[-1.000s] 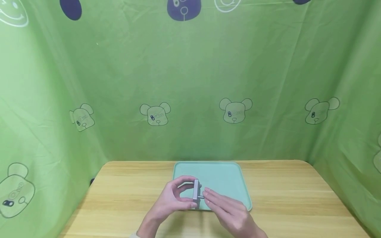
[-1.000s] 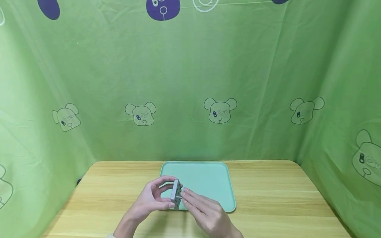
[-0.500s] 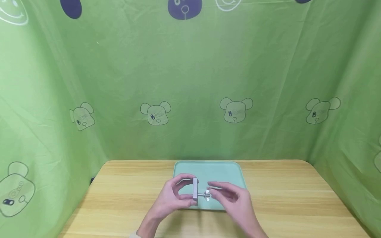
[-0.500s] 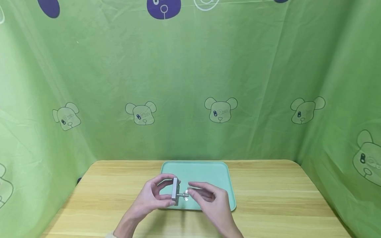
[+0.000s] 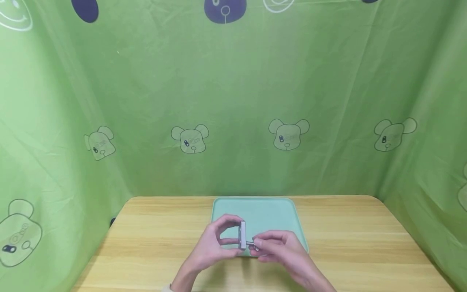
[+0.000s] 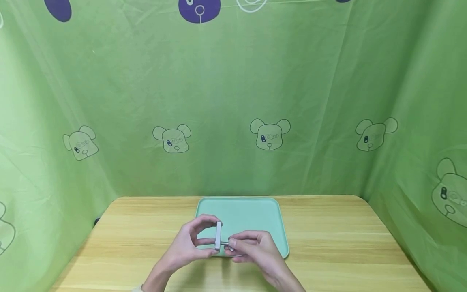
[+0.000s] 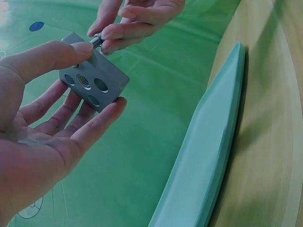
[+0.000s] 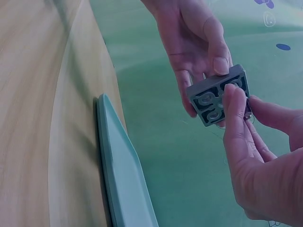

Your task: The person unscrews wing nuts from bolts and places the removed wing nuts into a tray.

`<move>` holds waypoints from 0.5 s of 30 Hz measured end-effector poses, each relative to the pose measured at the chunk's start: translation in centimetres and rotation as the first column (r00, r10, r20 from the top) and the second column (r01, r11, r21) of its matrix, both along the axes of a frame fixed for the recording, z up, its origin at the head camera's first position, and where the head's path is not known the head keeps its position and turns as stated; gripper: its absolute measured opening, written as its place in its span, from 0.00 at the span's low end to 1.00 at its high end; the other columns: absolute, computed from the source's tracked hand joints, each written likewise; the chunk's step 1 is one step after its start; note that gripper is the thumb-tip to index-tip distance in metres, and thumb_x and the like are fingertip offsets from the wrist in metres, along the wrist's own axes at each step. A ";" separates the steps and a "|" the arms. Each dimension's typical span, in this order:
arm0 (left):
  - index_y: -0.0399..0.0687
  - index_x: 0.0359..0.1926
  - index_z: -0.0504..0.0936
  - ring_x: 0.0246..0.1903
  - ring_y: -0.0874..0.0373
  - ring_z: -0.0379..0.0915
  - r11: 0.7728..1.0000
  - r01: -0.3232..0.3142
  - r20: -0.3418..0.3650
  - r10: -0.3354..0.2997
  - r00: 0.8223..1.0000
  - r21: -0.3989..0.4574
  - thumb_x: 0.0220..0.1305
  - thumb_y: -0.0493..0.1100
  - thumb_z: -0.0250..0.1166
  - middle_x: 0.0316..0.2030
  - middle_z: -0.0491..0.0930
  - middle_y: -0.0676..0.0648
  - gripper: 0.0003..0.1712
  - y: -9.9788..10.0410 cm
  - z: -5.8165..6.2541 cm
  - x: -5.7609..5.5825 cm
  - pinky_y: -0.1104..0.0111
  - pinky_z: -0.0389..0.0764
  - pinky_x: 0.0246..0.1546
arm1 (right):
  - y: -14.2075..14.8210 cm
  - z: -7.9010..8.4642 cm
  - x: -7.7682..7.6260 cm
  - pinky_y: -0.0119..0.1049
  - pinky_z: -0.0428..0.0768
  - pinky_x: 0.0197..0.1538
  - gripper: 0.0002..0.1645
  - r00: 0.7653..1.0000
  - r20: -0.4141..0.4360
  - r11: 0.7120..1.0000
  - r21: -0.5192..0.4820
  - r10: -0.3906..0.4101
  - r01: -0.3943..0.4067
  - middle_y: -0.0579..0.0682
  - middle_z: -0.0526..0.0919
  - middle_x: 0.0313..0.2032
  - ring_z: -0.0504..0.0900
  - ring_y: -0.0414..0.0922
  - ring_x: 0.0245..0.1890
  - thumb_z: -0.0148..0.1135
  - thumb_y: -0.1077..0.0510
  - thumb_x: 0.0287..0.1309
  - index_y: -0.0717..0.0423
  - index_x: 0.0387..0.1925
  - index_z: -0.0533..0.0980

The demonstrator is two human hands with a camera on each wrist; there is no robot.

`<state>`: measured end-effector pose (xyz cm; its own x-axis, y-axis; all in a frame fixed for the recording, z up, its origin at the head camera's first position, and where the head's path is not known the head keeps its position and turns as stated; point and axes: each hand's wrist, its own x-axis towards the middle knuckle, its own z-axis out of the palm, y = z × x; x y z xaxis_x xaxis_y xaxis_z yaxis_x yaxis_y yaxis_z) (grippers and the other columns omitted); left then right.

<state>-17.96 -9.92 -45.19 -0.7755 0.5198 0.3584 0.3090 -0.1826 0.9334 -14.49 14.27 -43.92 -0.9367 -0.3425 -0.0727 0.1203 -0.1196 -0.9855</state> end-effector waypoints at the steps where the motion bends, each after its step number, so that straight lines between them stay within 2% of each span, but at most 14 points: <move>1: 0.40 0.63 0.74 0.65 0.41 0.70 1.000 0.000 0.002 0.000 1.000 -0.004 0.50 0.28 0.75 0.63 0.70 0.30 0.37 0.0 0.0 0.0 0.52 0.85 0.58 | 0.0 0.0 0.0 0.45 0.90 0.49 0.20 1.000 -0.002 1.000 0.003 -0.001 0.001 0.67 0.87 0.45 0.89 0.54 0.44 0.69 0.60 0.64 0.71 0.51 0.80; 4: 0.39 0.63 0.74 0.65 0.42 0.70 1.000 -0.002 0.010 0.002 1.000 -0.013 0.50 0.27 0.76 0.63 0.69 0.28 0.38 0.0 -0.1 0.0 0.52 0.85 0.58 | 0.0 0.0 0.1 0.44 0.91 0.48 0.19 1.000 -0.015 1.000 0.012 -0.011 0.011 0.66 0.87 0.43 0.90 0.52 0.42 0.70 0.61 0.63 0.71 0.50 0.81; 6: 0.39 0.63 0.74 0.65 0.42 0.70 1.000 -0.007 0.024 0.008 1.000 -0.016 0.49 0.27 0.76 0.63 0.70 0.30 0.38 0.0 -0.1 0.0 0.52 0.85 0.58 | -0.1 0.1 0.2 0.45 0.91 0.48 0.19 0.999 -0.046 0.999 0.023 -0.029 0.030 0.66 0.87 0.43 0.90 0.52 0.42 0.70 0.61 0.63 0.72 0.49 0.81; 8: 0.39 0.63 0.75 0.65 0.41 0.70 1.000 -0.015 0.044 0.015 0.999 -0.018 0.49 0.27 0.76 0.63 0.71 0.33 0.38 0.0 0.0 0.0 0.52 0.85 0.58 | -0.3 0.2 0.4 0.46 0.91 0.47 0.19 0.993 -0.104 0.997 0.041 -0.059 0.063 0.65 0.88 0.43 0.90 0.52 0.42 0.70 0.61 0.62 0.73 0.49 0.81; 10: 0.38 0.63 0.75 0.66 0.38 0.69 1.000 -0.016 0.068 0.016 0.998 -0.010 0.49 0.26 0.75 0.64 0.71 0.34 0.38 0.0 0.1 0.0 0.52 0.85 0.57 | -0.6 0.2 0.6 0.46 0.91 0.46 0.17 0.974 -0.207 0.991 0.075 -0.094 0.112 0.62 0.89 0.42 0.90 0.51 0.42 0.71 0.61 0.61 0.71 0.47 0.83; 11: 0.38 0.63 0.74 0.66 0.38 0.68 1.000 -0.014 0.079 0.015 0.997 -0.005 0.48 0.26 0.75 0.64 0.70 0.34 0.38 0.0 0.1 0.0 0.52 0.85 0.57 | -0.7 0.1 0.7 0.44 0.91 0.46 0.15 0.955 -0.274 0.985 0.092 -0.114 0.144 0.60 0.89 0.41 0.90 0.50 0.41 0.72 0.61 0.61 0.68 0.46 0.84; 12: 0.36 0.64 0.74 0.67 0.37 0.68 1.000 -0.011 0.087 0.011 0.996 0.003 0.49 0.26 0.75 0.64 0.70 0.34 0.39 0.0 0.2 0.0 0.51 0.85 0.57 | -0.9 0.0 0.8 0.43 0.91 0.46 0.13 0.926 -0.357 0.979 0.105 -0.127 0.175 0.57 0.90 0.41 0.90 0.48 0.41 0.72 0.62 0.60 0.66 0.45 0.85; 13: 0.36 0.64 0.74 0.67 0.36 0.68 1.000 -0.009 0.096 0.008 0.995 0.009 0.48 0.26 0.75 0.64 0.69 0.33 0.39 -0.1 0.2 -0.1 0.51 0.85 0.57 | -1.1 -0.1 0.8 0.41 0.91 0.45 0.11 0.881 -0.453 0.972 0.112 -0.134 0.206 0.56 0.90 0.40 0.90 0.47 0.40 0.73 0.64 0.59 0.64 0.44 0.86; 14: 0.35 0.64 0.74 0.66 0.36 0.68 1.000 -0.006 0.101 0.004 0.995 0.019 0.49 0.26 0.75 0.64 0.70 0.33 0.39 -0.1 0.2 -0.1 0.51 0.85 0.57 | -1.2 -0.3 0.8 0.38 0.91 0.45 0.10 0.821 -0.554 0.965 0.113 -0.136 0.236 0.54 0.90 0.40 0.90 0.46 0.40 0.73 0.66 0.58 0.62 0.43 0.87; 15: 0.34 0.64 0.73 0.66 0.36 0.68 1.000 0.001 0.104 -0.004 0.995 0.029 0.49 0.26 0.75 0.64 0.69 0.33 0.39 -0.2 0.2 -0.1 0.51 0.85 0.57 | -1.4 -0.4 0.7 0.36 0.90 0.45 0.10 0.738 -0.662 0.957 0.107 -0.133 0.268 0.53 0.90 0.39 0.90 0.46 0.40 0.73 0.68 0.56 0.60 0.42 0.87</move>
<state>-18.07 -10.15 -45.00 -0.8081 0.5122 0.2908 0.2105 -0.2100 0.9548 -13.77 12.87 -44.35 -0.8282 -0.1849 0.5291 -0.5536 0.1221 -0.8238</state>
